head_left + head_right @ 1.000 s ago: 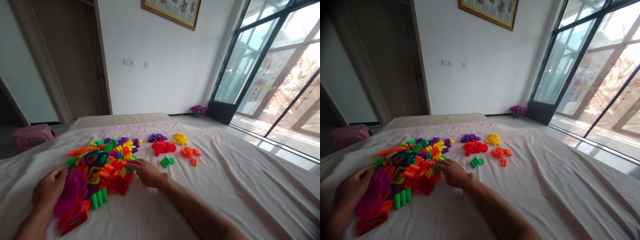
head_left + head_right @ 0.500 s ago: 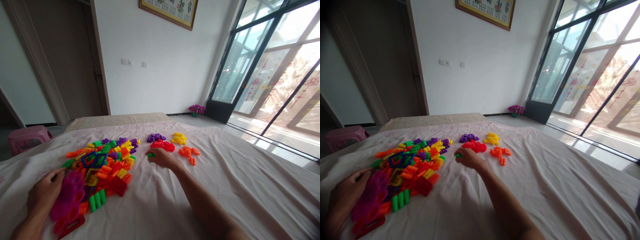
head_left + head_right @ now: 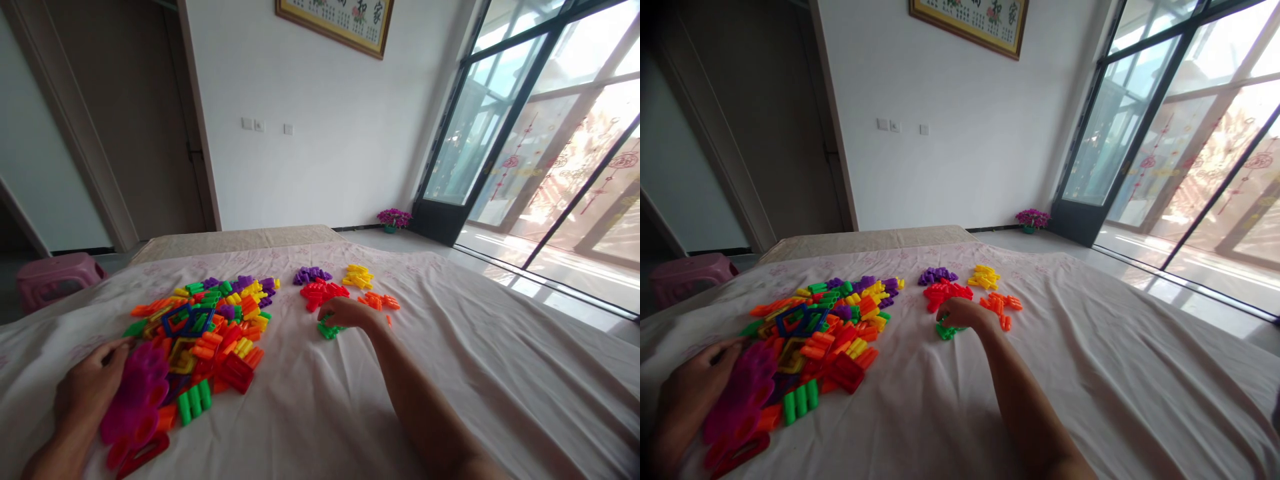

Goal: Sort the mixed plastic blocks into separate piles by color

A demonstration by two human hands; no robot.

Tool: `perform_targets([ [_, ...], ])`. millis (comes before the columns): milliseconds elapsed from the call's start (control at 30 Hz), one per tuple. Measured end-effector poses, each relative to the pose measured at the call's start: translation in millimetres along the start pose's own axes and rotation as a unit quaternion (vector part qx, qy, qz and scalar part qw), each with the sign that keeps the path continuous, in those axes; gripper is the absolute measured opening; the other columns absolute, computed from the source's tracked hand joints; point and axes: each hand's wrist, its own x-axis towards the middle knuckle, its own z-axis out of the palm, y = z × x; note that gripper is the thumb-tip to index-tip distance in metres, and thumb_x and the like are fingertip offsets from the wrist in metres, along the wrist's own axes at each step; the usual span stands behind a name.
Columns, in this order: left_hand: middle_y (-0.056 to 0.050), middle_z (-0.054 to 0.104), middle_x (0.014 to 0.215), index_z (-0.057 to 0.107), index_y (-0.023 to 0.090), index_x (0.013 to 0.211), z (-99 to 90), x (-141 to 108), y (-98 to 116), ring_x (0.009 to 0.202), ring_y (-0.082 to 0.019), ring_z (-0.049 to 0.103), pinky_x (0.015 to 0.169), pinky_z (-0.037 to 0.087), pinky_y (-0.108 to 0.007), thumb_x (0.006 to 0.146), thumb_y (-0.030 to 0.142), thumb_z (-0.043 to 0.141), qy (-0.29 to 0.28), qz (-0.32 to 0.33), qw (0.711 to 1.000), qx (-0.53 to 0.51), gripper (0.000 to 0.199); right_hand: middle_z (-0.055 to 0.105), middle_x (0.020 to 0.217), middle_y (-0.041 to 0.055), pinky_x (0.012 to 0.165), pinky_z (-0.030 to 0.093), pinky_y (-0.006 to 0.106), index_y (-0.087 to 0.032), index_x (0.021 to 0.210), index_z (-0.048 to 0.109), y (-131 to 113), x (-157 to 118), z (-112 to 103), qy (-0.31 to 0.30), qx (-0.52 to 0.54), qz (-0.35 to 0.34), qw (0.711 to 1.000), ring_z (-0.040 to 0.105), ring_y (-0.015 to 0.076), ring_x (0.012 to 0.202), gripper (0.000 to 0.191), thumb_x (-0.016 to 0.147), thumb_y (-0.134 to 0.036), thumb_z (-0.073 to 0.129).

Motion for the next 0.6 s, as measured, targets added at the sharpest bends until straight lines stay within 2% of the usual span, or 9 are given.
perform_targets([
  [33, -0.012, 0.077, 0.095, 0.074, 0.022, 0.114, -1.6, -1, 2, 0.076, -0.029, 0.069, 0.066, 0.05, -0.033, 0.091, 0.056, 0.036, -0.012, -0.018, 1.0, -0.005, 0.056, 0.077, 0.104, 0.0016, 0.075, 0.048, 0.024, -0.026, 0.107, 0.078, -2, -2, -2, 0.008, -0.008, 0.0, 1.0, 0.069, 0.0185, 0.091, 0.038, 0.076, -0.01, 0.063],
  [100, -0.012, 0.076, 0.101, 0.072, 0.023, 0.118, -4.0, -2, 6, 0.08, -0.03, 0.069, 0.069, 0.05, -0.034, 0.09, 0.057, 0.036, -0.031, -0.044, 0.998, -0.011, 0.057, 0.076, 0.11, 0.0034, 0.083, 0.049, 0.028, -0.025, 0.108, 0.077, -11, -5, -2, 0.063, -0.024, -0.012, 0.998, 0.068, 0.0213, 0.1, 0.038, 0.077, -0.01, 0.063],
  [200, -0.013, 0.075, 0.103, 0.072, 0.023, 0.12, -5.3, -3, 8, 0.083, -0.031, 0.068, 0.072, 0.049, -0.036, 0.09, 0.057, 0.036, -0.034, -0.049, 0.998, -0.013, 0.058, 0.074, 0.113, 0.007, 0.09, 0.049, 0.032, -0.022, 0.111, 0.076, -39, -4, 13, 0.132, -0.016, -0.068, 0.989, 0.066, 0.023, 0.107, 0.036, 0.081, -0.01, 0.061],
  [333, -0.012, 0.075, 0.101, 0.072, 0.023, 0.118, -6.2, -5, 10, 0.082, -0.031, 0.068, 0.072, 0.05, -0.036, 0.089, 0.057, 0.037, -0.032, -0.05, 0.998, -0.016, 0.057, 0.072, 0.121, 0.0087, 0.094, 0.048, 0.033, -0.022, 0.125, 0.069, -83, 6, 54, 0.121, 0.031, -0.184, 0.975, 0.065, 0.0225, 0.112, 0.04, 0.087, -0.014, 0.062],
  [433, -0.013, 0.076, 0.101, 0.072, 0.022, 0.118, -7.5, -6, 12, 0.082, -0.031, 0.068, 0.072, 0.05, -0.035, 0.088, 0.057, 0.039, -0.029, -0.052, 0.998, -0.021, 0.057, 0.07, 0.125, 0.0098, 0.1, 0.046, 0.034, -0.022, 0.132, 0.062, -105, 15, 85, 0.13, 0.037, -0.241, 0.961, 0.063, 0.0236, 0.116, 0.044, 0.089, -0.021, 0.066],
  [533, -0.013, 0.075, 0.101, 0.073, 0.023, 0.12, -8.3, -7, 13, 0.082, -0.031, 0.068, 0.071, 0.049, -0.035, 0.089, 0.057, 0.037, -0.027, -0.051, 0.998, -0.013, 0.058, 0.071, 0.118, 0.0103, 0.1, 0.046, 0.035, -0.019, 0.128, 0.061, -115, 24, 106, 0.151, 0.033, -0.248, 0.956, 0.065, 0.0243, 0.109, 0.043, 0.087, -0.027, 0.071],
  [600, -0.013, 0.076, 0.102, 0.072, 0.023, 0.121, -8.4, -6, 13, 0.082, -0.03, 0.067, 0.071, 0.049, -0.035, 0.09, 0.056, 0.036, -0.031, -0.047, 0.998, -0.009, 0.058, 0.072, 0.112, 0.009, 0.096, 0.048, 0.034, -0.019, 0.124, 0.061, -117, 27, 111, 0.163, 0.033, -0.234, 0.958, 0.066, 0.024, 0.103, 0.043, 0.085, -0.03, 0.074],
])
